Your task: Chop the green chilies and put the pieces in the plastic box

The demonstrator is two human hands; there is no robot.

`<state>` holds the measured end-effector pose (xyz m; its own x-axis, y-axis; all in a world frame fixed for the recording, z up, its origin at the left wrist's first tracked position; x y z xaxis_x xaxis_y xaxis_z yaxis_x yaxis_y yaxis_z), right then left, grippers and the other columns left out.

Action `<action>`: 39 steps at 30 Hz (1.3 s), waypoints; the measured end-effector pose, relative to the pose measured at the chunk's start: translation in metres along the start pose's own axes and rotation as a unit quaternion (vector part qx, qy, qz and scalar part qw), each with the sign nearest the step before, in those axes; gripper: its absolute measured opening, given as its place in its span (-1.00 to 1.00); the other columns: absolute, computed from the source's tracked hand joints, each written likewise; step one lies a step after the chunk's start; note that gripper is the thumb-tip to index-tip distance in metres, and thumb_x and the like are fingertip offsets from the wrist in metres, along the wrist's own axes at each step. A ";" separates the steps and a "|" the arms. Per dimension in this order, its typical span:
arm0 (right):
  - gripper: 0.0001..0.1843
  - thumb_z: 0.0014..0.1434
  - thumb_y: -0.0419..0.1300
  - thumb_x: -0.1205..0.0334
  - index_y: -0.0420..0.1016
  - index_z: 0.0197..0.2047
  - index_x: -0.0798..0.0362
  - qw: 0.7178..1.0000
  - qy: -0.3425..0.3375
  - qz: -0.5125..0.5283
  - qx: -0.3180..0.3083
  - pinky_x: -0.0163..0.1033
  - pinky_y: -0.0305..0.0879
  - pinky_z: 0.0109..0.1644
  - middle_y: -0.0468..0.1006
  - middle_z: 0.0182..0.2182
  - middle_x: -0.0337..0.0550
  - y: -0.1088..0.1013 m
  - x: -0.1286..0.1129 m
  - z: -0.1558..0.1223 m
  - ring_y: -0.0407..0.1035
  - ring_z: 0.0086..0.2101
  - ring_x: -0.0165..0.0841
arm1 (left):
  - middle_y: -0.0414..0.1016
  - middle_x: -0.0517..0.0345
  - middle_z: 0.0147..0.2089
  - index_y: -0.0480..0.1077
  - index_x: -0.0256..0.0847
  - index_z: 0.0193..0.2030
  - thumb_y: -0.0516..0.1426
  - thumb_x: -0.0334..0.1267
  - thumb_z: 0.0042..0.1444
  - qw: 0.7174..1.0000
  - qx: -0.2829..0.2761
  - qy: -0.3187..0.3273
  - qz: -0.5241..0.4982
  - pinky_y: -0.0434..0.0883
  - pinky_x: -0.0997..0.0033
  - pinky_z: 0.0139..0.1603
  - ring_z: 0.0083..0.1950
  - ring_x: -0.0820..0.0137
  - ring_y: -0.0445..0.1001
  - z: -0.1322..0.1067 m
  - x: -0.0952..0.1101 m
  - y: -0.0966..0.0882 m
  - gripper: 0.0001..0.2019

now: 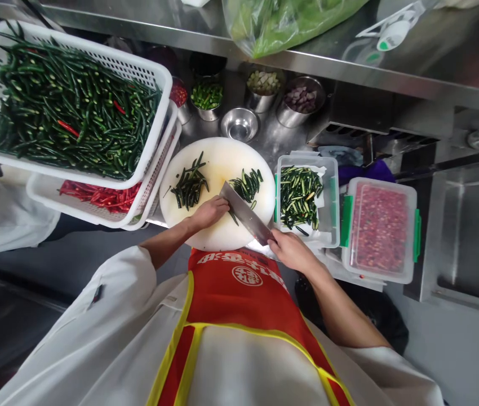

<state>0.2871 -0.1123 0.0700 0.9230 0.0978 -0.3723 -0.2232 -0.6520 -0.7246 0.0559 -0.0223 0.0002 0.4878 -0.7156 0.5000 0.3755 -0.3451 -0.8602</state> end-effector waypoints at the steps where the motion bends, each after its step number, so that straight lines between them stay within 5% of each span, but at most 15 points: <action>1: -0.80 0.39 -0.03 0.24 0.40 -0.12 0.06 1.000 -0.001 0.007 -0.003 -0.24 0.07 -0.23 0.63 -0.29 -0.05 -0.001 -0.001 -0.003 0.50 -0.23 -0.22 | 0.52 -0.05 -0.06 0.49 -0.23 -0.13 -0.09 -0.28 0.41 1.000 0.006 0.001 0.002 0.43 0.26 0.01 -0.05 0.28 0.41 -0.001 -0.001 0.000 -0.68; 11: -0.82 0.39 -0.04 0.24 0.36 -0.14 0.08 0.999 -0.008 0.001 -0.044 -0.22 0.12 -0.25 0.63 -0.32 0.00 -0.008 0.007 -0.017 0.52 -0.27 -0.19 | 0.53 -0.02 -0.03 0.50 -0.19 -0.12 -0.07 -0.27 0.40 0.999 0.021 -0.025 -0.014 0.46 0.25 0.03 0.00 0.28 0.43 -0.006 -0.007 0.010 -0.69; 20: -0.73 0.39 -0.05 0.20 0.39 -0.01 0.14 0.998 0.026 0.046 0.035 -0.24 0.21 -0.16 0.64 -0.18 0.12 0.010 -0.029 0.069 0.51 -0.17 -0.17 | 0.53 -0.03 -0.05 0.50 -0.23 -0.11 -0.04 -0.30 0.38 1.000 0.018 0.000 -0.006 0.45 0.27 0.01 -0.02 0.28 0.43 -0.006 -0.005 0.013 -0.72; 24: -0.76 0.38 -0.02 0.20 0.41 -0.07 0.10 0.995 0.031 0.072 0.063 -0.26 0.19 -0.19 0.63 -0.26 0.03 0.003 -0.015 0.064 0.50 -0.22 -0.20 | 0.51 -0.07 -0.05 0.51 -0.25 -0.08 -0.05 -0.34 0.35 0.999 0.004 -0.029 0.028 0.44 0.24 -0.01 -0.04 0.26 0.42 -0.004 -0.016 -0.006 -0.71; 28: -0.80 0.37 -0.02 0.19 0.38 -0.16 0.07 0.994 0.015 0.084 0.065 -0.26 0.14 -0.23 0.60 -0.36 -0.04 0.004 -0.001 0.032 0.48 -0.27 -0.22 | 0.47 -0.13 0.10 0.54 -0.25 -0.04 0.04 -0.41 0.22 0.976 0.040 -0.164 0.136 0.36 0.02 0.10 0.09 0.08 0.37 0.000 -0.058 -0.040 -0.71; 32: -0.83 0.36 -0.02 0.22 0.36 -0.22 0.03 0.995 -0.036 0.086 0.026 -0.26 0.11 -0.22 0.60 -0.34 -0.07 0.015 0.001 0.004 0.48 -0.26 -0.24 | 0.45 -0.14 0.12 0.59 -0.22 -0.14 0.12 -0.43 0.11 0.970 -0.008 -0.180 0.165 0.26 -0.09 0.21 0.24 -0.04 0.27 0.009 -0.083 -0.056 -0.75; 35: -0.83 0.36 -0.02 0.23 0.35 -0.25 0.02 0.996 -0.050 0.072 0.010 -0.25 0.09 -0.22 0.59 -0.37 -0.09 0.024 0.005 -0.004 0.48 -0.27 -0.24 | 0.45 -0.14 0.12 0.57 -0.21 -0.08 0.12 -0.36 0.17 0.975 0.033 -0.166 0.142 0.29 -0.06 0.17 0.20 0.00 0.31 0.016 -0.079 -0.068 -0.76; 39: -0.82 0.37 -0.02 0.22 0.36 -0.22 0.03 0.996 0.000 0.080 0.030 -0.25 0.08 -0.23 0.59 -0.38 -0.10 0.025 0.014 0.004 0.49 -0.27 -0.24 | 0.50 -0.11 0.06 0.51 -0.22 0.01 0.04 -0.26 0.32 0.979 0.124 -0.121 0.110 0.34 0.07 0.04 0.07 0.14 0.41 0.017 -0.049 -0.071 -0.73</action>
Point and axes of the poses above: each hand's wrist, its own z-axis towards the middle knuckle, its own y-axis out of the palm, x = y × z, the point moved 5 cm from there along z, towards the middle knuckle
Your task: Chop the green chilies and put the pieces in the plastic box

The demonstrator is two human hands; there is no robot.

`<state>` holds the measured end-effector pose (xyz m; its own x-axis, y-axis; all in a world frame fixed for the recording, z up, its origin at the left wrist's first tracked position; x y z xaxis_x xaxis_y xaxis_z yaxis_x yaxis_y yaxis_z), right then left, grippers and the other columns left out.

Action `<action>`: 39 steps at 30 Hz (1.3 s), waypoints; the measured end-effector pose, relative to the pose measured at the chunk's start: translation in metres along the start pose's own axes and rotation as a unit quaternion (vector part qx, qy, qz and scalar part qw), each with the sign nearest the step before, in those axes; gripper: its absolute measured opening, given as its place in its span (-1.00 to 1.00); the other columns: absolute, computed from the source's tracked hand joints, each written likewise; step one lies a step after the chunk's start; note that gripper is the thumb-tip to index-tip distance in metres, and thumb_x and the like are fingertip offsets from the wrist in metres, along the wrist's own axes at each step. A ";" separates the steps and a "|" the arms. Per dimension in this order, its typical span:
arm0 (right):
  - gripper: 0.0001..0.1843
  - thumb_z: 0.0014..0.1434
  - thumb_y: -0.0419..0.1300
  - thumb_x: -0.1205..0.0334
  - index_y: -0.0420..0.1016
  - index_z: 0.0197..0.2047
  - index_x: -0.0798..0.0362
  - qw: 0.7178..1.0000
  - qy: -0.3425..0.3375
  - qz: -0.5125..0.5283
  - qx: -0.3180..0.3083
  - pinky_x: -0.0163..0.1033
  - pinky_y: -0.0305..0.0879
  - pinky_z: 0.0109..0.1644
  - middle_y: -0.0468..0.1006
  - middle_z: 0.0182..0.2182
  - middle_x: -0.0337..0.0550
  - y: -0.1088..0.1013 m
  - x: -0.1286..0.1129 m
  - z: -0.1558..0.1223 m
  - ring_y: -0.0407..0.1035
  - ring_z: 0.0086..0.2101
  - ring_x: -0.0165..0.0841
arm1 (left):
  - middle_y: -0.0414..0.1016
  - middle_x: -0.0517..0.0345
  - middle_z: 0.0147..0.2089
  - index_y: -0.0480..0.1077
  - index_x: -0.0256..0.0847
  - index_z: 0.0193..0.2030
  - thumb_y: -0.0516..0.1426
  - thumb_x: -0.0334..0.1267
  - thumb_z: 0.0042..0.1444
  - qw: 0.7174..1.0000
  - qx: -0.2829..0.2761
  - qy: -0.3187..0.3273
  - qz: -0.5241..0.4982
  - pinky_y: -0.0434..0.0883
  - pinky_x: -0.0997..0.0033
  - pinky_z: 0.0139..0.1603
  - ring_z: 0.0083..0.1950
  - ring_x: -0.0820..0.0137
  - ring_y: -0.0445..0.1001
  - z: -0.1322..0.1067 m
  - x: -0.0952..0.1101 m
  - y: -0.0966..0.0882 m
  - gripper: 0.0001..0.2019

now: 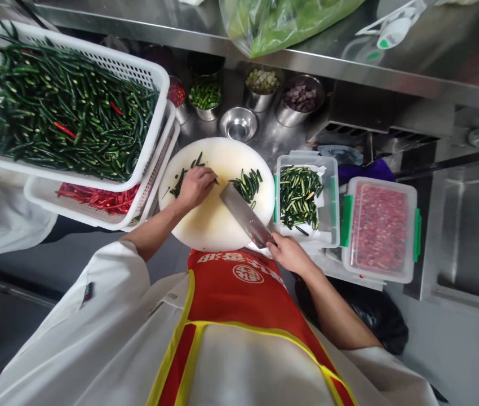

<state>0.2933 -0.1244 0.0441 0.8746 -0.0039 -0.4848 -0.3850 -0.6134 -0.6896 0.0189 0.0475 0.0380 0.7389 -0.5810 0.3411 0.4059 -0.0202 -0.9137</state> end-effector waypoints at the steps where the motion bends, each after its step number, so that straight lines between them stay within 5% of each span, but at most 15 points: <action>1: -0.82 0.37 -0.02 0.21 0.37 -0.21 0.04 1.000 0.017 0.000 0.009 -0.25 0.09 -0.23 0.59 -0.38 -0.09 -0.001 0.002 0.004 0.49 -0.27 -0.23 | 0.52 -0.10 0.03 0.51 -0.21 0.01 0.03 -0.25 0.34 1.000 -0.004 0.024 -0.016 0.35 0.10 0.01 0.04 0.17 0.42 -0.005 0.011 0.004 -0.74; 5: -0.82 0.38 -0.01 0.21 0.38 -0.17 0.07 0.998 0.044 -0.020 0.027 -0.25 0.09 -0.23 0.62 -0.31 -0.02 -0.008 -0.001 0.017 0.49 -0.24 -0.21 | 0.53 -0.07 -0.03 0.51 -0.22 -0.05 0.01 -0.25 0.37 0.989 -0.081 0.110 -0.063 0.39 0.20 -0.04 -0.05 0.25 0.44 -0.034 0.053 0.037 -0.74; 9: -0.82 0.38 -0.02 0.23 0.38 -0.15 0.08 0.998 0.032 -0.048 0.026 -0.24 0.08 -0.21 0.63 -0.26 0.01 -0.013 -0.008 0.018 0.50 -0.22 -0.21 | 0.49 -0.09 -0.02 0.49 -0.25 -0.02 0.01 -0.23 0.38 0.982 -0.100 0.118 -0.104 0.44 0.26 -0.01 -0.01 0.25 0.42 -0.055 0.065 0.060 -0.74; 16: -0.82 0.39 -0.03 0.23 0.37 -0.16 0.07 0.997 0.028 -0.078 0.001 -0.23 0.06 -0.23 0.64 -0.27 0.00 -0.016 -0.016 0.007 0.51 -0.23 -0.20 | 0.49 -0.05 -0.03 0.50 -0.22 -0.01 0.02 -0.30 0.35 0.990 -0.067 0.066 -0.102 0.44 0.20 0.02 -0.03 0.25 0.41 -0.057 0.044 0.055 -0.75; 30: -0.84 0.38 0.00 0.25 0.38 -0.14 0.09 0.994 -0.008 -0.079 -0.080 -0.23 0.06 -0.28 0.61 -0.38 -0.03 -0.036 -0.024 -0.015 0.50 -0.30 -0.23 | 0.54 -0.04 -0.09 0.50 -0.22 -0.14 -0.02 -0.27 0.38 0.984 -0.046 0.064 -0.159 0.45 0.23 0.01 -0.06 0.29 0.44 -0.067 0.042 0.062 -0.75; 39: -0.78 0.40 -0.03 0.20 0.37 -0.07 0.10 0.998 -0.002 -0.059 -0.021 -0.25 0.15 -0.18 0.63 -0.20 0.08 -0.001 -0.047 0.053 0.51 -0.17 -0.21 | 0.53 -0.05 -0.11 0.47 -0.22 -0.22 0.00 -0.29 0.36 0.982 -0.066 0.065 -0.162 0.44 0.23 0.03 -0.05 0.30 0.45 -0.063 0.045 0.060 -0.77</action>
Point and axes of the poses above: each hand's wrist, its own z-axis towards the middle knuckle, its own y-axis out of the palm, x = y × z, the point moved 5 cm from there along z, towards the middle knuckle
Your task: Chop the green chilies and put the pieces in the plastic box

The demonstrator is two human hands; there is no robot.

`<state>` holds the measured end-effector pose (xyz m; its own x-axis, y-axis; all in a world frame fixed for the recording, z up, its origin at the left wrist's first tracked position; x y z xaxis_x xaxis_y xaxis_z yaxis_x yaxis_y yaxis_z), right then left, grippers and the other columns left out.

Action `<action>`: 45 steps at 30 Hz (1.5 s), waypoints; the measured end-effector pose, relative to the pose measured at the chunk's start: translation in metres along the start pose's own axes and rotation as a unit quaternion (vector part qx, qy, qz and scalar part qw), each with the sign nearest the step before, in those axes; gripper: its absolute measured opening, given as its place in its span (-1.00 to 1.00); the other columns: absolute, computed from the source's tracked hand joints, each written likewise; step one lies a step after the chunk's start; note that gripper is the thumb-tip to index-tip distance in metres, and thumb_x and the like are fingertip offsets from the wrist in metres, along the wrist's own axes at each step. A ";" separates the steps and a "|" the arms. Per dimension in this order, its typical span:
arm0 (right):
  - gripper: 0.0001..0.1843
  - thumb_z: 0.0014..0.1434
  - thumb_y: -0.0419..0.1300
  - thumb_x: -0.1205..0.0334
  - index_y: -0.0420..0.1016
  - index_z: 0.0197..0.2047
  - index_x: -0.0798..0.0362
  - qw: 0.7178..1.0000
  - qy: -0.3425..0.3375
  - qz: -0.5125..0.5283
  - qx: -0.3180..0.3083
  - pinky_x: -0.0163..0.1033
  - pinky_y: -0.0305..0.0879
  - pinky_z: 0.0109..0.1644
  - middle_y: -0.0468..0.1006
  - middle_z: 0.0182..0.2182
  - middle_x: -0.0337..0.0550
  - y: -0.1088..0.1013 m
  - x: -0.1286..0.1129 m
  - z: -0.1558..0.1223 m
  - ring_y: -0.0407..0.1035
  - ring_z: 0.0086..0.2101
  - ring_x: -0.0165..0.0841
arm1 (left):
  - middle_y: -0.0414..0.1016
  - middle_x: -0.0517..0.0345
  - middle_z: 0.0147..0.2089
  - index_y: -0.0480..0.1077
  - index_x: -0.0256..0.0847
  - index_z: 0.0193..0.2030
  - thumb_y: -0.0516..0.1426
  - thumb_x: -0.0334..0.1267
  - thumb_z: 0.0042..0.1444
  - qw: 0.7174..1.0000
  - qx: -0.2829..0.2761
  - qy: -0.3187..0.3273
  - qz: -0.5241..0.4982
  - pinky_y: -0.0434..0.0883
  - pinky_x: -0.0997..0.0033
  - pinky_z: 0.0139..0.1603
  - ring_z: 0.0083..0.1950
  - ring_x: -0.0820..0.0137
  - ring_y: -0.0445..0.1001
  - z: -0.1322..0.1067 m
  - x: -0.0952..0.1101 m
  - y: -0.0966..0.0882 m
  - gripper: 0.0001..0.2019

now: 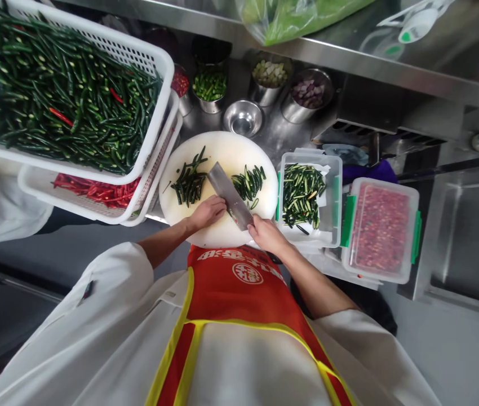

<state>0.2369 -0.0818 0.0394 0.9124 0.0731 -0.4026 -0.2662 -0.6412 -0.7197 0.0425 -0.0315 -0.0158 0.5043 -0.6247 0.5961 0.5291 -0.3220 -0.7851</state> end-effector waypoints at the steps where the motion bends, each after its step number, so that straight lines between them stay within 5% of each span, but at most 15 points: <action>1: -0.78 0.40 -0.03 0.20 0.37 -0.07 0.10 1.000 0.001 0.005 0.008 -0.25 0.15 -0.18 0.63 -0.20 0.07 0.001 0.000 0.004 0.51 -0.17 -0.21 | 0.53 -0.05 -0.11 0.47 -0.22 -0.22 -0.01 -0.29 0.36 1.000 -0.006 0.004 0.003 0.44 0.23 0.03 -0.06 0.30 0.44 0.000 0.001 0.000 -0.76; 6: -0.80 0.40 -0.04 0.21 0.36 -0.11 0.09 0.999 0.022 0.020 0.045 -0.25 0.14 -0.20 0.63 -0.27 0.02 -0.007 0.020 -0.008 0.50 -0.23 -0.22 | 0.52 -0.05 -0.10 0.48 -0.24 -0.16 -0.01 -0.28 0.35 1.000 -0.008 -0.008 0.020 0.46 0.27 0.01 -0.04 0.29 0.45 -0.003 -0.003 -0.017 -0.76; 11: -0.79 0.40 -0.04 0.19 0.37 -0.17 0.06 0.999 -0.013 0.024 0.031 -0.25 0.11 -0.23 0.59 -0.35 -0.06 -0.005 0.032 -0.041 0.47 -0.27 -0.23 | 0.49 -0.10 -0.12 0.52 -0.25 -0.20 0.06 -0.25 0.27 0.971 0.100 -0.172 0.132 0.44 0.15 -0.01 -0.05 0.18 0.44 0.004 -0.047 -0.065 -0.78; 15: -0.80 0.38 -0.02 0.23 0.40 -0.20 0.03 0.997 -0.068 0.017 -0.023 -0.26 0.09 -0.24 0.59 -0.36 -0.10 0.001 0.029 -0.053 0.47 -0.26 -0.25 | 0.44 -0.13 -0.27 0.50 -0.26 -0.41 0.19 -0.23 0.11 0.947 0.051 -0.241 0.208 0.44 0.07 -0.08 -0.09 0.05 0.44 0.020 -0.074 -0.076 -0.84; 20: -0.81 0.38 -0.01 0.24 0.40 -0.18 0.04 1.000 -0.011 0.019 0.005 -0.26 0.09 -0.23 0.62 -0.31 -0.06 -0.003 0.037 -0.047 0.48 -0.26 -0.25 | 0.46 -0.12 -0.22 0.52 -0.28 -0.29 0.16 -0.30 0.11 0.959 0.044 -0.212 0.184 0.44 0.11 -0.08 -0.11 0.10 0.45 0.039 -0.058 -0.070 -0.88; 23: -0.82 0.38 0.00 0.23 0.40 -0.17 0.05 0.998 0.033 0.028 0.036 -0.26 0.09 -0.22 0.63 -0.28 -0.04 -0.005 0.044 -0.041 0.48 -0.24 -0.24 | 0.49 -0.06 -0.13 0.52 -0.24 -0.10 0.08 -0.29 0.25 0.985 0.048 -0.107 0.123 0.44 0.21 -0.05 -0.08 0.21 0.45 0.044 -0.026 -0.056 -0.79; 28: -0.82 0.38 -0.01 0.21 0.39 -0.17 0.05 0.998 0.044 0.016 0.049 -0.25 0.08 -0.22 0.63 -0.29 -0.04 -0.006 0.041 -0.036 0.49 -0.23 -0.23 | 0.51 -0.04 -0.07 0.51 -0.22 -0.05 -0.01 -0.26 0.38 0.994 -0.061 0.048 0.077 0.44 0.27 -0.05 -0.05 0.26 0.44 0.031 0.015 -0.009 -0.73; 38: -0.83 0.39 -0.01 0.23 0.38 -0.16 0.04 1.000 0.025 -0.001 0.008 -0.23 0.04 -0.25 0.63 -0.29 -0.03 -0.016 0.026 -0.048 0.49 -0.26 -0.22 | 0.52 -0.05 -0.06 0.53 -0.23 -0.10 -0.02 -0.23 0.38 0.998 -0.029 0.010 0.046 0.44 0.22 0.01 -0.04 0.26 0.44 0.018 0.000 -0.001 -0.72; 45: -0.85 0.38 0.00 0.24 0.35 -0.19 0.04 0.999 0.017 -0.018 -0.040 -0.22 0.05 -0.27 0.61 -0.36 -0.05 -0.031 0.036 -0.075 0.50 -0.28 -0.21 | 0.54 -0.04 -0.05 0.52 -0.21 -0.12 -0.02 -0.24 0.39 0.999 -0.022 0.014 0.027 0.43 0.23 0.06 -0.04 0.30 0.45 0.019 -0.003 0.003 -0.71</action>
Point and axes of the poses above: each hand's wrist, its own z-axis towards the middle knuckle, its own y-axis out of the palm, x = y × z, the point moved 5 cm from there along z, towards the middle knuckle
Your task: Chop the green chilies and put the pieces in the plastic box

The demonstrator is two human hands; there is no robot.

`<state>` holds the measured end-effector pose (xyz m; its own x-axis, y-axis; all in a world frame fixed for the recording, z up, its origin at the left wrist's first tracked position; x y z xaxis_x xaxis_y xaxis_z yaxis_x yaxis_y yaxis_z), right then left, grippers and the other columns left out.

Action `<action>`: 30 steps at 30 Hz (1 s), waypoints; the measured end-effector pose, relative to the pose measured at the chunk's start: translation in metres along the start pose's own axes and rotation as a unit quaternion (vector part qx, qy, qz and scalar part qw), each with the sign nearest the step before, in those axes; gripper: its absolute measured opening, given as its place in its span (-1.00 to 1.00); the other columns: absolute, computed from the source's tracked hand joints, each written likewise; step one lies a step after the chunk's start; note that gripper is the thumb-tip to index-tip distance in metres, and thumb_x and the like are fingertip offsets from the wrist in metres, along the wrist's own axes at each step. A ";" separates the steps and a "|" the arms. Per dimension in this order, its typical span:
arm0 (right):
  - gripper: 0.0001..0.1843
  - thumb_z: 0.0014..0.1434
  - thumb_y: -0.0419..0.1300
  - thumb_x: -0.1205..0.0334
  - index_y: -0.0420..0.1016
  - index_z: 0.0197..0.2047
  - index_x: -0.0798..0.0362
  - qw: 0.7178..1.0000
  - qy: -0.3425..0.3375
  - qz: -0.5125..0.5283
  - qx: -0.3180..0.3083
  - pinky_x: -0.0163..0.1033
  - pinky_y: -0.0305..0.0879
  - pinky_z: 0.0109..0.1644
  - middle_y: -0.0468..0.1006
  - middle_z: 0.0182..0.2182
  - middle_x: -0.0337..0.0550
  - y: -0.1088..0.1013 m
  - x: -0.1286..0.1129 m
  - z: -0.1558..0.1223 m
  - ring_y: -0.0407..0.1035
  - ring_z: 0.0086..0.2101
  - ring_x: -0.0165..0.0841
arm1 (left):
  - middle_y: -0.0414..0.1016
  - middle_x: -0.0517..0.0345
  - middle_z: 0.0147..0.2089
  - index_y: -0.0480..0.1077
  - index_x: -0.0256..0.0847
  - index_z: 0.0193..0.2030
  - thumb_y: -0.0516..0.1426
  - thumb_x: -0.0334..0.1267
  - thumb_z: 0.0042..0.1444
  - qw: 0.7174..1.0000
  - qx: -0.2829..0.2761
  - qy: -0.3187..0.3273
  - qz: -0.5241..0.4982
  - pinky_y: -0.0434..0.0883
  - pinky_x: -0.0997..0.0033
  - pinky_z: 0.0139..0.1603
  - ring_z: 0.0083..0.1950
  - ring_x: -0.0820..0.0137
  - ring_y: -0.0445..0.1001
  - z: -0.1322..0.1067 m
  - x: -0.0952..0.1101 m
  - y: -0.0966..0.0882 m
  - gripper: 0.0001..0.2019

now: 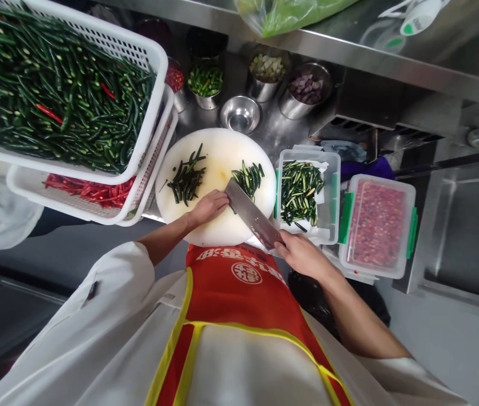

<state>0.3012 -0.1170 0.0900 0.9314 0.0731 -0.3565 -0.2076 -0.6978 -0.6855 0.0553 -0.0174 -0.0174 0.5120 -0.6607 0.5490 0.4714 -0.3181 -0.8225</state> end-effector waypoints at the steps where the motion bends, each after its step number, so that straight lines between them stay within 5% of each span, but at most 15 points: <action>1: -0.85 0.38 -0.01 0.24 0.34 -0.19 0.05 1.000 -0.002 -0.007 -0.007 -0.22 0.05 -0.27 0.61 -0.36 -0.04 0.000 0.001 -0.001 0.50 -0.29 -0.21 | 0.54 -0.04 -0.05 0.52 -0.21 -0.13 -0.03 -0.24 0.39 1.000 0.001 -0.001 -0.004 0.43 0.23 0.06 -0.05 0.30 0.45 0.000 -0.001 0.000 -0.71; 10: -0.81 0.40 -0.03 0.21 0.35 -0.09 0.09 0.999 -0.008 0.009 0.052 -0.24 0.12 -0.21 0.63 -0.24 0.05 0.015 -0.026 0.077 0.51 -0.22 -0.20 | 0.54 -0.04 -0.07 0.52 -0.21 -0.16 -0.02 -0.22 0.39 1.000 0.013 0.007 -0.010 0.47 0.25 0.01 -0.05 0.30 0.47 -0.001 -0.002 0.002 -0.70; 14: -0.82 0.39 -0.01 0.20 0.36 -0.12 0.06 0.996 -0.002 0.045 0.080 -0.25 0.13 -0.23 0.62 -0.30 -0.02 0.013 -0.020 0.082 0.50 -0.25 -0.22 | 0.54 -0.04 -0.06 0.51 -0.22 -0.12 -0.02 -0.24 0.39 1.000 0.006 0.011 -0.008 0.46 0.28 0.03 -0.02 0.30 0.46 -0.001 -0.002 -0.011 -0.72; 19: -0.81 0.38 -0.02 0.16 0.36 -0.18 0.04 0.995 -0.010 0.068 0.078 -0.25 0.12 -0.24 0.59 -0.35 -0.06 0.016 -0.003 0.044 0.48 -0.26 -0.22 | 0.49 -0.08 -0.03 0.53 -0.27 -0.09 0.04 -0.30 0.28 0.971 0.077 -0.191 0.122 0.42 0.18 0.09 0.02 0.18 0.43 0.005 -0.044 -0.066 -0.76; 23: -0.80 0.37 -0.02 0.19 0.38 -0.23 0.01 0.995 -0.061 0.079 0.027 -0.25 0.09 -0.25 0.58 -0.37 -0.11 0.027 0.000 0.022 0.48 -0.28 -0.24 | 0.49 -0.13 -0.09 0.56 -0.29 -0.21 0.17 -0.26 0.14 0.932 0.009 -0.308 0.189 0.41 0.12 0.06 0.02 0.06 0.42 0.015 -0.073 -0.090 -0.82; 26: -0.80 0.36 -0.02 0.20 0.38 -0.24 0.01 0.995 -0.048 0.087 0.026 -0.25 0.08 -0.25 0.58 -0.39 -0.12 0.032 0.004 0.019 0.47 -0.29 -0.24 | 0.50 -0.10 -0.12 0.56 -0.28 -0.20 0.15 -0.30 0.14 0.943 0.002 -0.287 0.170 0.42 0.16 0.03 -0.01 0.10 0.44 0.026 -0.068 -0.092 -0.82; 30: -0.80 0.37 -0.01 0.17 0.40 -0.19 0.03 0.993 0.022 0.099 0.062 -0.25 0.10 -0.24 0.59 -0.35 -0.08 0.033 0.012 0.025 0.47 -0.26 -0.22 | 0.51 -0.03 -0.06 0.54 -0.21 -0.03 0.05 -0.25 0.29 0.987 0.003 -0.138 0.084 0.43 0.31 -0.05 -0.04 0.25 0.47 0.033 -0.028 -0.072 -0.74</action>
<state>0.2981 -0.1213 0.0473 0.8804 -0.0895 -0.4658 -0.4205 -0.6015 -0.6792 0.0308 0.0468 0.0310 0.7586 -0.4929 0.4262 0.3683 -0.2153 -0.9045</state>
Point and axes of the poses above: each hand's wrist, its own z-axis towards the middle knuckle, its own y-axis out of the palm, x = y × z, the point moved 5 cm from there along z, towards the middle knuckle
